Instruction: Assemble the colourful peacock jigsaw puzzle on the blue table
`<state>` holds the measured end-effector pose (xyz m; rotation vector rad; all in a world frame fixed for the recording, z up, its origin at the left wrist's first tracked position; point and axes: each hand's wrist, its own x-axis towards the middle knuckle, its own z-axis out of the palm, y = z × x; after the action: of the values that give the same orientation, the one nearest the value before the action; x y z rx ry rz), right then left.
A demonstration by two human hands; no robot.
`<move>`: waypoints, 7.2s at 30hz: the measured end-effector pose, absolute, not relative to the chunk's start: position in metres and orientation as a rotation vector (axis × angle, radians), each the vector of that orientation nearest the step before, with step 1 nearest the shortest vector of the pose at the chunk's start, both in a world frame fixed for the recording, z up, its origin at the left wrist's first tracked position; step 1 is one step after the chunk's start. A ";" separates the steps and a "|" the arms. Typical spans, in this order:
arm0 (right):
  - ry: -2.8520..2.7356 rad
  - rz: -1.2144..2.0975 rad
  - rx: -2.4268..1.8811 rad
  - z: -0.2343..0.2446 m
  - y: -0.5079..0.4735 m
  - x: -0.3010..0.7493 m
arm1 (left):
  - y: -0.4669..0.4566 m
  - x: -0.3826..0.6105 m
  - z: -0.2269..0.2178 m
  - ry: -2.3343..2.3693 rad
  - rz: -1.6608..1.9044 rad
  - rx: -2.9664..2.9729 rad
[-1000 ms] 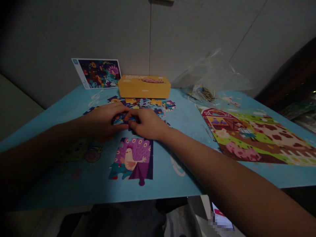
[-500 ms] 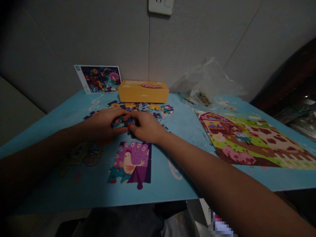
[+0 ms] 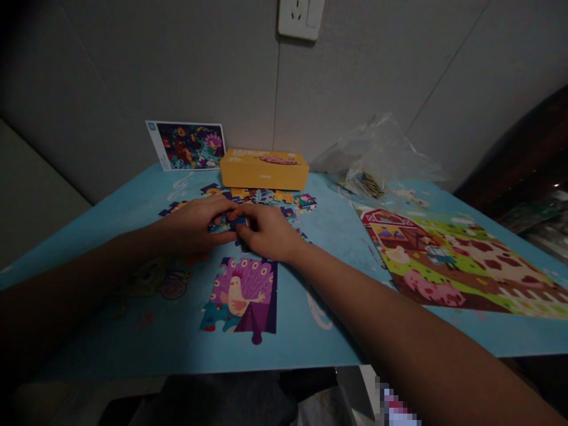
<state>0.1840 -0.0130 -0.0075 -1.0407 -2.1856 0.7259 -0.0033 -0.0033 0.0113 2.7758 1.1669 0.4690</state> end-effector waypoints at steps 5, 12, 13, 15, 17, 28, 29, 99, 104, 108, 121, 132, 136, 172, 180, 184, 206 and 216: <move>-2.190 0.777 -1.036 -0.009 -0.013 0.184 | -0.003 -0.003 0.011 1.158 0.459 2.789; -2.223 0.779 -1.053 -0.007 -0.014 0.185 | -0.003 -0.004 0.009 1.116 0.477 2.808; -2.226 0.772 -1.055 -0.007 -0.014 0.185 | -0.003 -0.005 0.009 1.107 0.476 2.814; -2.235 0.759 -1.059 -0.006 -0.014 0.184 | -0.004 -0.005 0.010 1.089 0.462 2.825; -2.244 0.750 -1.063 -0.005 -0.015 0.184 | -0.005 -0.005 0.011 1.071 0.433 2.834; -2.290 0.726 -1.030 -0.001 -0.020 0.183 | -0.011 -0.006 0.014 1.006 0.332 2.872; -2.291 0.727 -1.032 -0.001 -0.020 0.183 | -0.010 -0.005 0.014 1.005 0.335 2.878; -2.319 0.725 -1.009 0.002 -0.022 0.183 | -0.014 -0.003 0.015 1.036 0.303 2.843; -2.303 0.745 -1.017 0.001 -0.021 0.182 | -0.012 -0.003 0.015 1.043 0.307 2.821; -2.306 0.744 -1.012 0.001 -0.021 0.183 | -0.010 -0.005 0.014 1.020 0.316 2.829; -2.350 0.697 -1.016 0.006 -0.025 0.182 | -0.010 -0.006 0.014 0.993 0.352 2.813; -2.317 0.725 -1.011 0.001 -0.023 0.183 | -0.010 -0.003 0.014 1.016 0.418 2.843; -2.146 0.745 -0.976 -0.005 -0.018 0.184 | -0.010 0.000 0.017 1.152 0.541 2.846; -2.061 0.713 -0.965 -0.004 -0.017 0.183 | -0.010 0.002 0.015 1.164 0.843 2.767; -2.074 0.757 -0.949 -0.006 -0.016 0.183 | -0.009 0.001 0.014 1.107 0.864 2.796; -2.074 0.758 -0.938 -0.007 -0.015 0.183 | -0.009 0.001 0.013 1.094 0.872 2.808; -2.229 0.830 -0.979 -0.004 -0.018 0.183 | -0.009 -0.004 0.011 1.031 0.411 2.832; -2.207 0.799 -0.948 -0.006 -0.015 0.183 | -0.008 -0.002 0.008 1.159 0.576 2.824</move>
<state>0.1834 -0.0151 -0.0063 -0.9477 -2.2074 0.7989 -0.0022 -0.0080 0.0079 2.8240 1.1589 0.5763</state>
